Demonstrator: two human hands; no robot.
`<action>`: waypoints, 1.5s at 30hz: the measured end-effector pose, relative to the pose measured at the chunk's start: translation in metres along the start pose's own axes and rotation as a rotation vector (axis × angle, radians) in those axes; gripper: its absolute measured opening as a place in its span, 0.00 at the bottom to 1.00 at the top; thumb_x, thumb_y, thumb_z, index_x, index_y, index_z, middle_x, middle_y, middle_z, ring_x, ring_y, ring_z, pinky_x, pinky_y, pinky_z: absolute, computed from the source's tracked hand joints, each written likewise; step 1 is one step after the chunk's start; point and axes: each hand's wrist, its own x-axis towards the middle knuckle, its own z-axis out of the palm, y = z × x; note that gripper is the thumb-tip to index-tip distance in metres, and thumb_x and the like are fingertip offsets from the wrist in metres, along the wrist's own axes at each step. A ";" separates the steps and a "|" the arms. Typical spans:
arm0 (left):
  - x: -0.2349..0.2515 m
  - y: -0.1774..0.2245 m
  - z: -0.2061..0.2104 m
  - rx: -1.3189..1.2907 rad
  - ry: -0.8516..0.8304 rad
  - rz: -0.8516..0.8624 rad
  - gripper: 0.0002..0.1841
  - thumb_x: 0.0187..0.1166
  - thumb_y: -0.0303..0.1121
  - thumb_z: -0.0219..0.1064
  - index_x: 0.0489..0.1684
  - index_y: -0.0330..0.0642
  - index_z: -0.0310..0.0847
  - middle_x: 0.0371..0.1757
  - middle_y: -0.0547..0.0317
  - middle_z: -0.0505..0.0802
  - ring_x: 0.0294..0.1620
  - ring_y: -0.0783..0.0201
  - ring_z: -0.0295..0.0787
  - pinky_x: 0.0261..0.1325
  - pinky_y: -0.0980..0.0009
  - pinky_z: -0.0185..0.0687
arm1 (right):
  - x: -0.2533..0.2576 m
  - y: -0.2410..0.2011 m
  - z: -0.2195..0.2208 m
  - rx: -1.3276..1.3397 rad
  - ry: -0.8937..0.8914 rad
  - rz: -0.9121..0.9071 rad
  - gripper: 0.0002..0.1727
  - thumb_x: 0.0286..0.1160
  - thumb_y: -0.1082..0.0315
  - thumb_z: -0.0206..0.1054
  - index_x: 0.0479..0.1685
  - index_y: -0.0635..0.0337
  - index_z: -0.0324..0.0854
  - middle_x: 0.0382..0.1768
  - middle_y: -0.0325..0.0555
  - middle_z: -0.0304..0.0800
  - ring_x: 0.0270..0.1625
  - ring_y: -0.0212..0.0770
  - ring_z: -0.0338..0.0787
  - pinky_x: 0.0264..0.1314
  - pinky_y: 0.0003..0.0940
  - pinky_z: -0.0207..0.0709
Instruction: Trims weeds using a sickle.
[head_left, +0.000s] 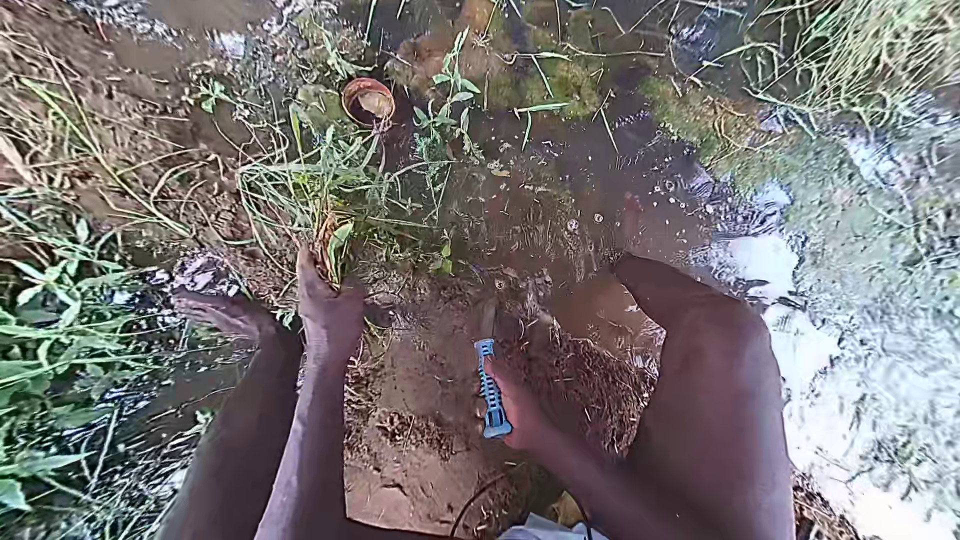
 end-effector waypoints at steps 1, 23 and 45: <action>-0.002 0.000 -0.001 -0.002 0.000 -0.006 0.45 0.78 0.26 0.66 0.95 0.40 0.42 0.86 0.37 0.70 0.84 0.48 0.71 0.85 0.50 0.65 | 0.004 0.001 0.003 0.030 0.007 -0.014 0.15 0.96 0.57 0.44 0.60 0.57 0.69 0.28 0.41 0.80 0.18 0.31 0.80 0.18 0.24 0.79; 0.007 0.007 0.006 -0.007 0.065 0.030 0.44 0.77 0.28 0.64 0.96 0.43 0.42 0.87 0.42 0.70 0.83 0.53 0.72 0.83 0.51 0.67 | 0.070 -0.032 0.033 -0.253 -0.031 0.128 0.16 0.95 0.53 0.49 0.61 0.54 0.71 0.27 0.39 0.74 0.18 0.31 0.75 0.18 0.23 0.74; -0.009 -0.021 -0.036 -0.286 0.326 0.111 0.49 0.66 0.22 0.67 0.94 0.37 0.42 0.89 0.43 0.66 0.85 0.62 0.68 0.82 0.68 0.70 | -0.013 -0.021 -0.042 0.106 0.144 -0.154 0.18 0.96 0.55 0.41 0.55 0.59 0.70 0.24 0.45 0.81 0.14 0.35 0.80 0.13 0.28 0.78</action>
